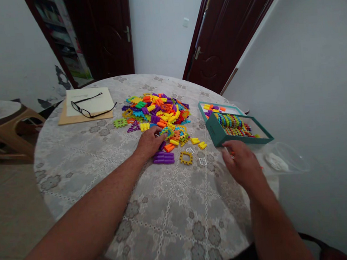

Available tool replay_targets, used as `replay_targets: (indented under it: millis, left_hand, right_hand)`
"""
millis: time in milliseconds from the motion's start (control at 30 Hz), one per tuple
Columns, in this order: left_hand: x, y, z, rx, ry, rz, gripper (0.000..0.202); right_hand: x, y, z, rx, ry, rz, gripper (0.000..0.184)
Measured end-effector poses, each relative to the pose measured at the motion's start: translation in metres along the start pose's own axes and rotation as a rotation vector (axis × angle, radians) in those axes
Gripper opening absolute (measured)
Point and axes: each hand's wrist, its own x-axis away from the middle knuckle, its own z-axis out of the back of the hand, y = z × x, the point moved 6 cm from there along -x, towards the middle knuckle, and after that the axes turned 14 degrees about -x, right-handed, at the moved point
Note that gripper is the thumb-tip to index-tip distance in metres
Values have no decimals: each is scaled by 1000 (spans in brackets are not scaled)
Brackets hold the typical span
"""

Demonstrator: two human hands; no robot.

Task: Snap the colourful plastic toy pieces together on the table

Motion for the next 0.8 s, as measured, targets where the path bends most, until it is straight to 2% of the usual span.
replay_targets:
  millis: [100, 167, 300, 400, 533, 667, 800]
  left_hand:
    - [0, -1, -1, 8, -6, -5, 18]
    - [0, -1, 0, 7, 0, -17, 17]
    - [1, 1, 2, 12, 4, -21, 16]
    - [2, 0, 1, 29, -8, 3, 16]
    - [0, -1, 0, 42, 2, -19, 16]
    - [-1, 0, 3, 33, 31, -51, 16]
    - [4, 12, 14, 19, 59, -73, 16]
  right_hand:
    - [-26, -28, -38, -171, -161, 98, 28]
    - [-43, -40, -69, -194, -236, 143, 38]
    - [-69, -42, -127, -140, -311, 122, 61]
    - [-78, -39, -152, -127, -341, 111, 63]
    - [-82, -34, -154, -181, -273, 102, 54]
    - [-81, -30, -143, -242, -217, 145, 41]
    - [-77, -26, -127, -262, -148, 169, 35]
